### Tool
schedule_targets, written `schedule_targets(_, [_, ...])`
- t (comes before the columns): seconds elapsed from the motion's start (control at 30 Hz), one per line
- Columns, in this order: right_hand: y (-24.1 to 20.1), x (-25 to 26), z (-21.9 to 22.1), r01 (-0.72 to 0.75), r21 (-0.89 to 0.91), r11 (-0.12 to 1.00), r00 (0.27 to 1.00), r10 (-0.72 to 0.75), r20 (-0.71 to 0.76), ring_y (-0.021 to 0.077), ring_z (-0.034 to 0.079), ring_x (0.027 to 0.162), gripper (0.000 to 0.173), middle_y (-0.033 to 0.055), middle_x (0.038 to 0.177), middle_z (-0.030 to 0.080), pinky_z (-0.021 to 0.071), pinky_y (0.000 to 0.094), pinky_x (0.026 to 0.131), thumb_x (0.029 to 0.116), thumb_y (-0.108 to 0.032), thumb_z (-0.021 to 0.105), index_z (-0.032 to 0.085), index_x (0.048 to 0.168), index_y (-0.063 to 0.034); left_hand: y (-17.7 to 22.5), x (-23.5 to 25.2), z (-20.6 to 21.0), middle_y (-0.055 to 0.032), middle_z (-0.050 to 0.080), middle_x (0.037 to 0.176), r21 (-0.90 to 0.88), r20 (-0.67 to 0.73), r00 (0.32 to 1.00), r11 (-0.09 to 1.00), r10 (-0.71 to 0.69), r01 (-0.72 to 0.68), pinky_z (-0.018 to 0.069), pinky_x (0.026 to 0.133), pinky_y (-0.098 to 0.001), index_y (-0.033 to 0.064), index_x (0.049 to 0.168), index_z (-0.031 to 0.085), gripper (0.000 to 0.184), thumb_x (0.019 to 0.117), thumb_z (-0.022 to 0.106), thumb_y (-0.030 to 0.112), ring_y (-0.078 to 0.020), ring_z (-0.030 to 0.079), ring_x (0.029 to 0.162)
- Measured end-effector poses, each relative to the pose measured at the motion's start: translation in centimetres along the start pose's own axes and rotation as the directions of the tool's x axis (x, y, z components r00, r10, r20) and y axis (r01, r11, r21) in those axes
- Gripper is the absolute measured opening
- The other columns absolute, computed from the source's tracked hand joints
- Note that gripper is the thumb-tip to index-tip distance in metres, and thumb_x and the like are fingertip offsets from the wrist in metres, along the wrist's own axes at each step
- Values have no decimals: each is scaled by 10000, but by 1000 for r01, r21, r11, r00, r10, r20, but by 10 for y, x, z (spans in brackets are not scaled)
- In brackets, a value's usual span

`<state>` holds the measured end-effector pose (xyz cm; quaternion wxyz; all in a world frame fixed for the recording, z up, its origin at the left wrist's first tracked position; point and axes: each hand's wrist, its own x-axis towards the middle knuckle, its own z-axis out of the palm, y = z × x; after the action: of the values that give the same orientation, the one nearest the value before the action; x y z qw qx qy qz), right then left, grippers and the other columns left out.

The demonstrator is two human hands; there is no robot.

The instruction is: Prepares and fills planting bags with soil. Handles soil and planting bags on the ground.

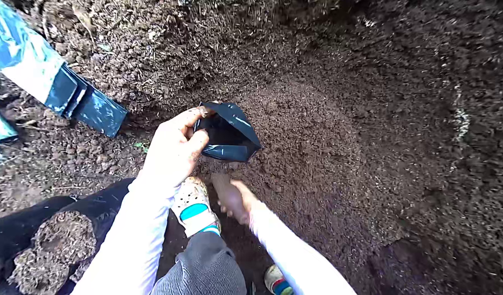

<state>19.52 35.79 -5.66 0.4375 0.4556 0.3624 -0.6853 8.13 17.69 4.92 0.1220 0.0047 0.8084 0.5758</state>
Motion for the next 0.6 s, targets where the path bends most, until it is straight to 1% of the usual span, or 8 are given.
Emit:
schedule_targets(0.07, [-21,12,-3,9,47,999,999,-11,35,122,574,519,546,53,684,614,461,236,449,1089,-503,250,593,1028,-82,0,0,-2,65,734,1118,0,9,1000,1000,22,-22,537,706,-139,173,1332,666,406,967,532,54,56,655,806])
schedule_targets(0.17, [-40,6,-36,102,154,983,993,-111,51,120,586,512,573,82,740,648,456,215,419,1065,-546,257,590,1064,-80,-8,-10,-13,66,729,1139,-18,-14,1000,1000,2,-3,544,734,-138,163,1335,660,405,965,548,45,56,660,831])
schedule_targets(0.27, [-57,-8,-57,350,244,904,936,-334,-109,136,606,509,599,99,780,669,480,227,404,1050,-597,281,598,1113,-92,-18,-16,-23,73,720,1136,-26,-46,999,1000,-18,17,524,715,-127,144,1306,663,394,941,551,43,67,632,791])
schedule_targets(0.37, [-43,-22,-51,463,285,839,883,-409,-230,168,616,543,658,125,843,683,491,270,420,1043,-646,261,567,1171,-77,-11,-16,-20,39,726,1116,-25,-42,998,999,-46,45,546,702,-169,142,1300,670,380,953,549,44,28,657,791])
schedule_targets(0.43, [-17,-25,-37,362,270,892,927,-316,-201,158,612,539,635,105,806,677,484,264,418,1054,-611,217,560,1116,-81,-8,-12,-17,39,736,1066,-40,-31,999,999,-37,35,549,684,-185,155,1305,678,389,950,554,56,15,659,768])
schedule_targets(0.5, [7,-19,-38,126,221,967,987,-100,-125,156,601,535,613,102,782,662,478,261,428,1065,-580,225,566,1111,-73,-6,-8,-12,59,737,1051,-37,4,999,999,-34,34,532,656,-157,178,1314,676,398,958,557,46,31,641,733])
schedule_targets(0.53, [5,-15,-43,52,189,981,995,-34,-95,153,596,537,596,97,772,649,476,258,437,1067,-567,237,571,1113,-76,-7,-7,-8,57,729,1040,-41,20,999,999,-34,35,510,634,-158,178,1320,673,403,961,551,43,25,617,705])
schedule_targets(0.6, [-25,-9,-53,12,139,990,998,-3,-65,140,585,512,565,87,713,625,469,237,427,1066,-535,269,592,1051,-71,-8,-3,-3,43,736,1045,-45,36,999,999,-28,30,527,644,-169,166,1323,671,401,960,546,48,15,639,724])
